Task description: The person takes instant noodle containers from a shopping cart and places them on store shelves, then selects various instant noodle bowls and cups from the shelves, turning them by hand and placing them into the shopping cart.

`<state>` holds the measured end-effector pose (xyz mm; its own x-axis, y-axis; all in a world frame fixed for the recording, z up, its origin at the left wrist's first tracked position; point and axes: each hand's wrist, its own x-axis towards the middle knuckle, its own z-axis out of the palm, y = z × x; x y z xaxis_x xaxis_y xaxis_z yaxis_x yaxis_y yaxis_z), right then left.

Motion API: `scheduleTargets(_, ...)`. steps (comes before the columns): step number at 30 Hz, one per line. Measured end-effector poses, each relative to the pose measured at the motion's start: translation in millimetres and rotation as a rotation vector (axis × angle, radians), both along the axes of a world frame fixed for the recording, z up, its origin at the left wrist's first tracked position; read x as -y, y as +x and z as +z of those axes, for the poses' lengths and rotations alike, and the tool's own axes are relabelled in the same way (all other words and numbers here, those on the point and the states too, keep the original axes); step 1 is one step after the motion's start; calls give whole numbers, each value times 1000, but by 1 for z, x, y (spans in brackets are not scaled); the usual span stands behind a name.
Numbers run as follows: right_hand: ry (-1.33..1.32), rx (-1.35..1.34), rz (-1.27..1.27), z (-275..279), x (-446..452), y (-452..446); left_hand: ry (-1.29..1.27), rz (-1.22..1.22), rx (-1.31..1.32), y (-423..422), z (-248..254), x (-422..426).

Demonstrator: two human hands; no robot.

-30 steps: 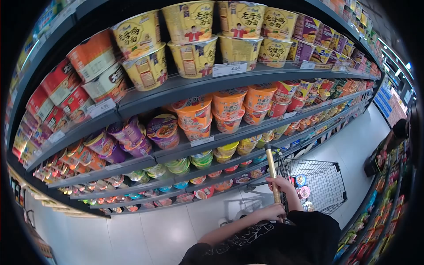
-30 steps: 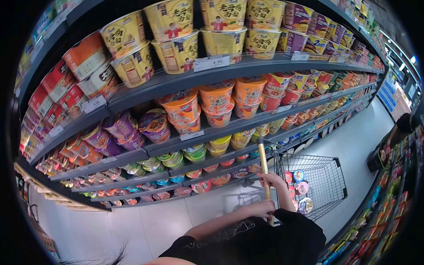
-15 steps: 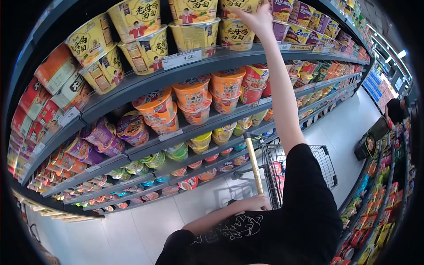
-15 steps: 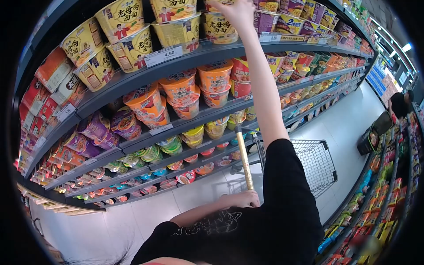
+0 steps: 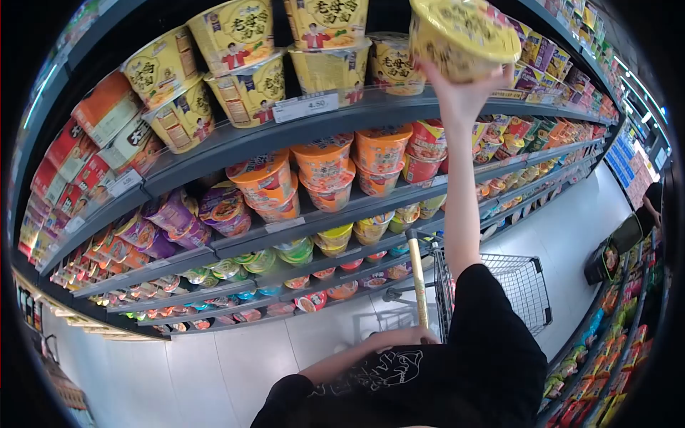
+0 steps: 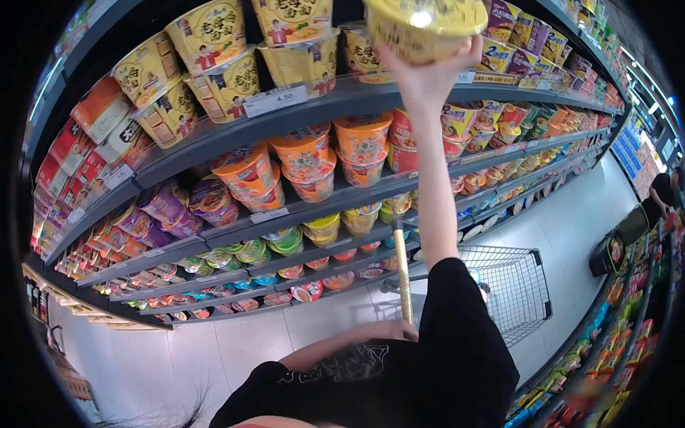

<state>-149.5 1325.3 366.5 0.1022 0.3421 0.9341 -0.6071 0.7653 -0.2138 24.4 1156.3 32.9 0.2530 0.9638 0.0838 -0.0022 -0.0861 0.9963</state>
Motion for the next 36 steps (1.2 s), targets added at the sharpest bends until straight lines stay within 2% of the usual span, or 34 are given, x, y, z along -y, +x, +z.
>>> scheduleTargets(1,-46,57,51,-17,15,21,-77,82,-15,-8,11,3)
scheduleTargets(2,-126,87,131,-46,22,31,-25,116,-100,-19,18,3)
scheduleTargets(3,-211,124,253,-78,34,42,89,285,-97,-31,12,7)
scheduleTargets(4,-265,196,327,-112,42,49,23,440,-144,-44,25,13)
scheduleTargets(5,-290,298,370,-149,50,56,-105,661,69,-51,34,24)
scheduleTargets(6,-296,412,403,-188,56,63,0,828,149,-72,-5,26)
scheduleTargets(7,-290,524,433,-225,59,67,36,994,-132,-95,-10,37)
scheduleTargets(8,-259,644,451,-267,64,70,38,1039,-317,-112,27,56)
scheduleTargets(9,-227,756,453,-308,69,72,-246,1215,-320,-122,38,70)
scheduleTargets(10,-195,846,446,-350,76,72,126,1382,97,-127,16,78)
scheduleTargets(11,-181,914,438,-382,82,70,12,1497,87,-127,38,90)
scheduleTargets(12,-164,982,430,-412,87,68,-14,1599,68,-132,34,99)
scheduleTargets(13,-178,1019,472,-411,99,71,153,1318,-25,-149,31,114)
scheduleTargets(15,-298,1009,654,-387,117,76,115,1452,521,-147,28,114)
scheduleTargets(16,-382,984,791,-363,122,80,97,1478,521,-143,35,113)
scheduleTargets(18,-540,925,1192,-304,125,89,108,1504,756,-138,48,110)
scheduleTargets(19,-501,1018,1342,-308,117,85,104,1522,761,-136,42,113)
scheduleTargets(21,-911,1073,1822,-316,103,88,-53,1413,681,-130,26,125)
scheduleTargets(23,-1175,1079,2110,-374,82,84,-74,1342,754,-129,2,140)
scheduleTargets(25,-1016,818,2331,-368,100,79,37,1197,315,-130,-46,147)
scheduleTargets(27,-1759,1230,1412,-314,115,80,209,925,866,-123,-26,152)
scheduleTargets(29,-1590,1152,1564,-322,113,76,28,1260,311,-109,34,132)
scheduleTargets(30,-1522,1097,1660,-326,110,76,26,1269,311,-107,50,118)
scheduleTargets(31,-1466,1046,1742,-328,107,77,111,1328,104,-107,64,103)
scheduleTargets(32,-1417,993,1832,-332,104,77,193,1376,-105,-105,69,93)
scheduleTargets(35,-1300,720,2191,-355,95,75,241,1432,-228,-103,56,88)
scheduleTargets(36,-1272,625,2303,-359,95,73,281,1483,-374,-104,53,91)
